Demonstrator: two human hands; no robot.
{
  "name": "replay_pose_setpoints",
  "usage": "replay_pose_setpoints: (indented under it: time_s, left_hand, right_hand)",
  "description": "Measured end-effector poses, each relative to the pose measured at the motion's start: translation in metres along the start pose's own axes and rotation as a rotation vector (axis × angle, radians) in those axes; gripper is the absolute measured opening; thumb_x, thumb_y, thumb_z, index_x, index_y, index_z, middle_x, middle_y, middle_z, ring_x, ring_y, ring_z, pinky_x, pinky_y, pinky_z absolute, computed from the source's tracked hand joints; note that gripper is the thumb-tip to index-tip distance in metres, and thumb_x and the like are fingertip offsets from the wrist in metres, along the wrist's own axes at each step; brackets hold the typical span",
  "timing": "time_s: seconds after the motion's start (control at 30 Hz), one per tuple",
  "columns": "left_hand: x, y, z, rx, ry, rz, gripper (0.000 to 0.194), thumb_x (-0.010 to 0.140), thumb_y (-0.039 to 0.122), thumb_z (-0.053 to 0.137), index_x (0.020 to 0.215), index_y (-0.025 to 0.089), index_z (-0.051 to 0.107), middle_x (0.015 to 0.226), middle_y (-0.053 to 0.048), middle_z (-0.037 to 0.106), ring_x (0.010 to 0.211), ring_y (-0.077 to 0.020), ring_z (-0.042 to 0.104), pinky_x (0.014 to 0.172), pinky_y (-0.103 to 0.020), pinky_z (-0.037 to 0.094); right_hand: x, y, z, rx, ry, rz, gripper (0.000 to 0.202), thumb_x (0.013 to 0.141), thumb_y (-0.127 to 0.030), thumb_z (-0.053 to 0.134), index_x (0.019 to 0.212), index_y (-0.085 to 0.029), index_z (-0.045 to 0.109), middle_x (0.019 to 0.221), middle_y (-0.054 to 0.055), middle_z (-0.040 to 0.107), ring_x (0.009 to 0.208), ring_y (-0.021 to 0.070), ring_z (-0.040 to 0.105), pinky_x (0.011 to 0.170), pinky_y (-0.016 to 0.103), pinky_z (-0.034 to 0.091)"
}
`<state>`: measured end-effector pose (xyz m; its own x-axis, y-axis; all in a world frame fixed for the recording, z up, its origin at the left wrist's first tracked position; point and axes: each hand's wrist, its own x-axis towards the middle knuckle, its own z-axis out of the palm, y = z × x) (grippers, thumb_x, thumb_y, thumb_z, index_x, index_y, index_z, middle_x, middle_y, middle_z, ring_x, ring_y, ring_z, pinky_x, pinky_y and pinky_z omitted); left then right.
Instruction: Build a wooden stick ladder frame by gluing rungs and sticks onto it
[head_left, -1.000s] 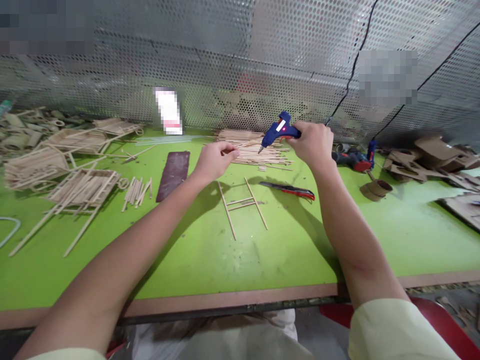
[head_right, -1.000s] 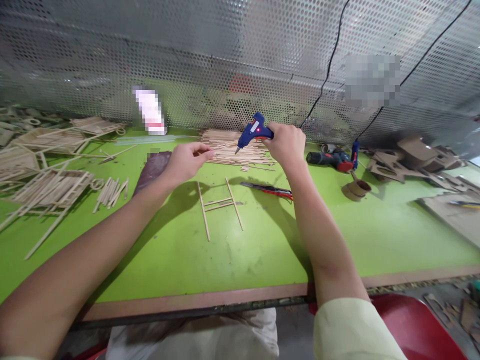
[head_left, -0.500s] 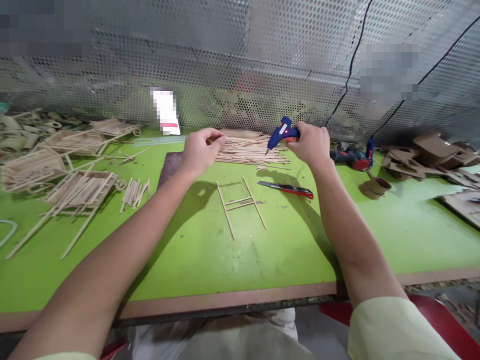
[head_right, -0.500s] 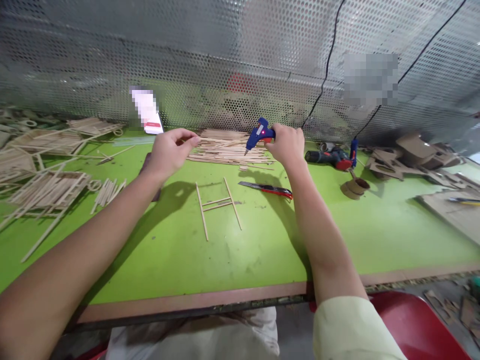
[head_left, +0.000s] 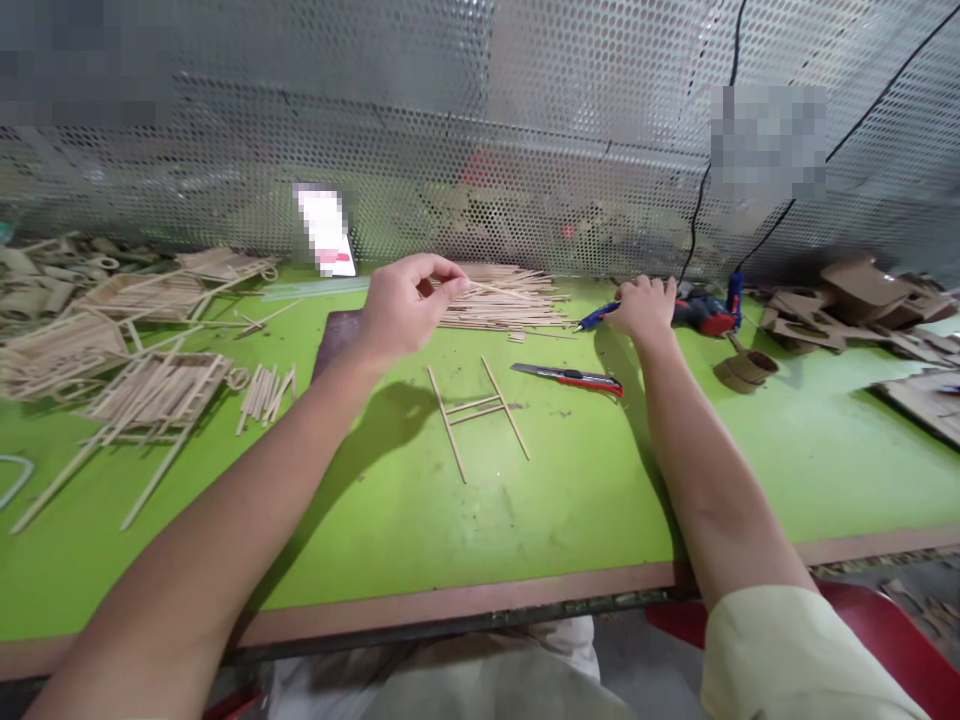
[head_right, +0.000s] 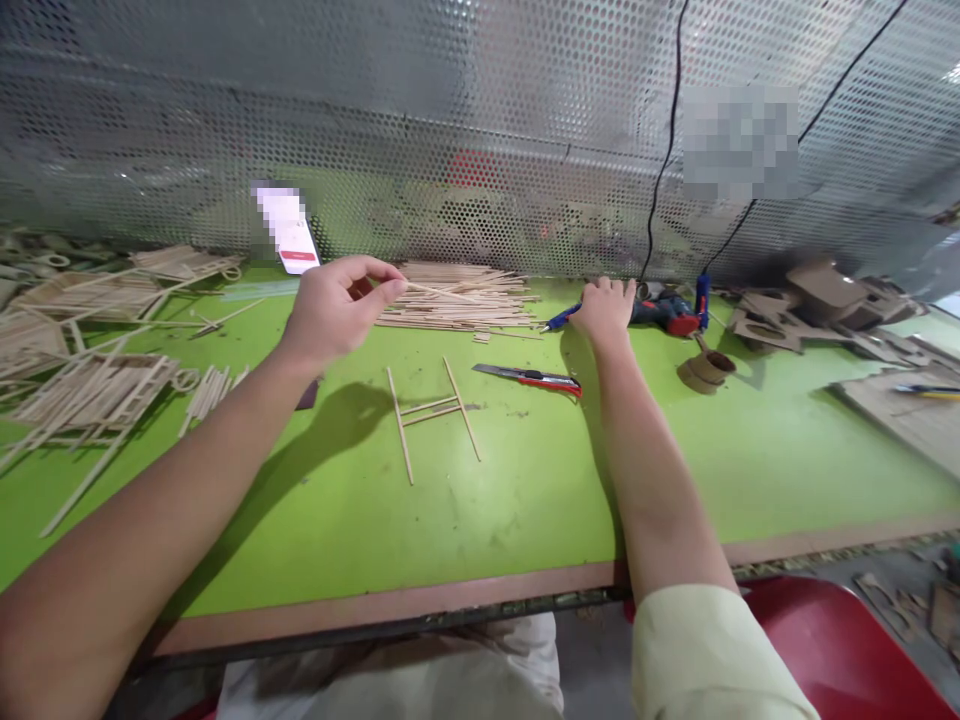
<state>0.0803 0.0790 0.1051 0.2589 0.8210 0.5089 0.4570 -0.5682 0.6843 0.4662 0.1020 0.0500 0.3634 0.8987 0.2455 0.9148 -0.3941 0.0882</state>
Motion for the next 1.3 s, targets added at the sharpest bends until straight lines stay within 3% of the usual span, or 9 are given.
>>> replay_pose_setpoints:
  time_s: [0.1,0.17,0.27,0.37,0.47,0.6,0.77,1.07,1.3]
  left_hand:
    - [0.003,-0.002,-0.005,-0.014,0.03,-0.008,0.015,0.099,0.035,0.074,0.101,0.023,0.083,0.094,-0.006,0.08,0.083,-0.0196,0.07,0.077,-0.033,0.056]
    - [0.005,-0.004,-0.008,-0.023,0.051,-0.009,0.017,0.098,0.037,0.074,0.102,0.023,0.083,0.092,-0.005,0.078,0.08,-0.0191,0.068,0.073,-0.032,0.054]
    - [0.009,-0.009,-0.011,-0.06,0.093,-0.001,0.022,0.096,0.044,0.075,0.102,0.024,0.082,0.088,-0.004,0.075,0.075,-0.0176,0.064,0.067,-0.032,0.049]
    - [0.014,-0.015,-0.012,-0.131,0.132,0.008,0.034,0.092,0.059,0.075,0.099,0.026,0.079,0.079,-0.002,0.069,0.067,-0.0169,0.058,0.062,-0.033,0.044]
    - [0.017,-0.018,-0.013,-0.191,0.137,0.02,0.043,0.088,0.069,0.076,0.098,0.027,0.076,0.074,-0.001,0.063,0.063,-0.0161,0.052,0.059,-0.034,0.04]
    - [0.02,-0.021,-0.013,-0.212,0.106,0.042,0.045,0.09,0.072,0.076,0.102,0.028,0.075,0.072,0.001,0.06,0.063,-0.0147,0.051,0.059,-0.034,0.04]
    - [0.023,-0.027,-0.007,-0.326,0.152,0.104,0.05,0.083,0.078,0.084,0.092,0.029,0.077,0.065,0.002,0.061,0.055,-0.0145,0.05,0.051,-0.034,0.034]
    - [0.023,-0.034,-0.006,-0.322,0.123,0.097,0.047,0.082,0.075,0.088,0.095,0.03,0.081,0.068,0.002,0.066,0.057,-0.0141,0.049,0.052,-0.033,0.036]
    - [0.02,-0.031,-0.007,-0.257,0.119,0.107,0.04,0.086,0.068,0.087,0.095,0.029,0.081,0.073,0.001,0.069,0.059,-0.0139,0.048,0.052,-0.033,0.035]
  right_hand:
    - [-0.003,-0.002,-0.004,0.013,-0.022,-0.016,0.046,0.089,-0.028,0.064,0.13,-0.015,0.079,0.141,0.022,0.071,0.142,0.0421,0.052,0.131,0.071,0.014]
    - [-0.004,-0.007,-0.012,0.081,0.014,-0.039,0.041,0.091,-0.026,0.063,0.128,-0.015,0.079,0.143,0.022,0.071,0.142,0.0422,0.054,0.132,0.071,0.015]
    - [-0.007,-0.02,-0.035,0.307,0.131,-0.129,0.031,0.095,-0.023,0.06,0.117,-0.015,0.08,0.134,0.021,0.073,0.127,0.0367,0.063,0.125,0.061,0.037]
    - [-0.017,-0.039,-0.065,0.645,0.294,-0.345,0.02,0.098,-0.027,0.061,0.105,-0.021,0.079,0.118,0.013,0.076,0.105,0.0272,0.068,0.101,0.044,0.055]
    - [-0.037,-0.057,-0.095,0.889,0.404,-0.557,0.017,0.1,-0.034,0.066,0.103,-0.024,0.079,0.108,0.007,0.077,0.092,0.0217,0.068,0.086,0.037,0.058]
    - [-0.066,-0.073,-0.118,0.996,0.381,-0.727,0.019,0.1,-0.04,0.072,0.108,-0.026,0.082,0.107,0.005,0.079,0.086,0.0195,0.068,0.08,0.035,0.059]
    - [-0.073,-0.082,-0.119,1.015,0.331,-0.83,0.021,0.1,-0.045,0.075,0.103,-0.025,0.082,0.103,0.005,0.078,0.087,0.0194,0.069,0.079,0.034,0.058]
    - [-0.069,-0.085,-0.113,1.05,0.293,-0.783,0.018,0.101,-0.04,0.075,0.098,-0.023,0.081,0.091,0.002,0.073,0.081,0.0174,0.062,0.077,0.034,0.054]
    - [-0.071,-0.087,-0.112,1.087,0.325,-0.739,0.029,0.101,-0.052,0.076,0.096,-0.024,0.081,0.087,0.002,0.071,0.079,0.0172,0.063,0.075,0.033,0.055]
